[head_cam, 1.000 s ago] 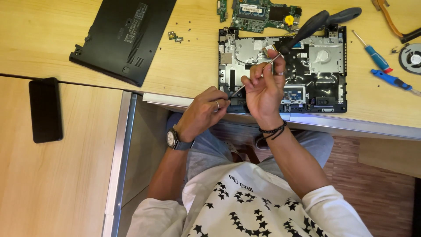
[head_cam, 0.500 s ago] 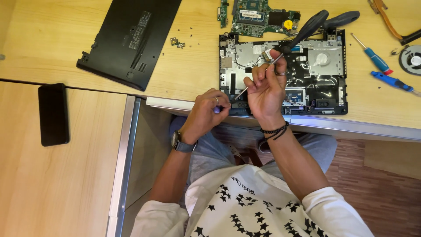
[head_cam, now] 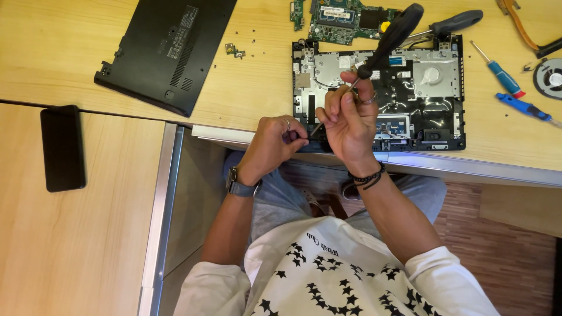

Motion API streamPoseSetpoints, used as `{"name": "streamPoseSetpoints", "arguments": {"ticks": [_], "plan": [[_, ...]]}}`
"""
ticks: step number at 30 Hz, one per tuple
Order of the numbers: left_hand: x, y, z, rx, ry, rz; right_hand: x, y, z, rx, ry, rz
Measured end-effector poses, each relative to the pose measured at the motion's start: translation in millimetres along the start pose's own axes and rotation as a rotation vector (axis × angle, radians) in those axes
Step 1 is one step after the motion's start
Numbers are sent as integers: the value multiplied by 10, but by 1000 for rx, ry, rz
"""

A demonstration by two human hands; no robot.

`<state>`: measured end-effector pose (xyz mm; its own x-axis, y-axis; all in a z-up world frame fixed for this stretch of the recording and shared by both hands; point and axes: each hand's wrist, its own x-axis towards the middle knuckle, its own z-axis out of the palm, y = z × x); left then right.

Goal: The person is disassembling or reassembling a laptop, using a screwdriver to manage internal screws and positioning internal boards.

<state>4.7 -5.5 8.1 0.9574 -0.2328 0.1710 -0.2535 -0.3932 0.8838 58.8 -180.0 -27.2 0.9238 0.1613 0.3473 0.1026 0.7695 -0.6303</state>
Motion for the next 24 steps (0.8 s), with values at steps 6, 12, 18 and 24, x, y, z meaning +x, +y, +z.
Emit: {"name": "streamPoseSetpoints", "arguments": {"ticks": [6, 12, 18, 24], "plan": [[2, -77, 11, -18, -4, 13, -1, 22, 24, -61, -63, -15], [-52, -70, -2, -46, 13, 54, 34, 109, -58, -113, -139, -25], [-233, 47, -34, 87, 39, 114, -13, 62, 43, -190, -219, -37], [-242, -100, 71, 183, 79, 139, -7, 71, 49, -216, -245, -54]]}}
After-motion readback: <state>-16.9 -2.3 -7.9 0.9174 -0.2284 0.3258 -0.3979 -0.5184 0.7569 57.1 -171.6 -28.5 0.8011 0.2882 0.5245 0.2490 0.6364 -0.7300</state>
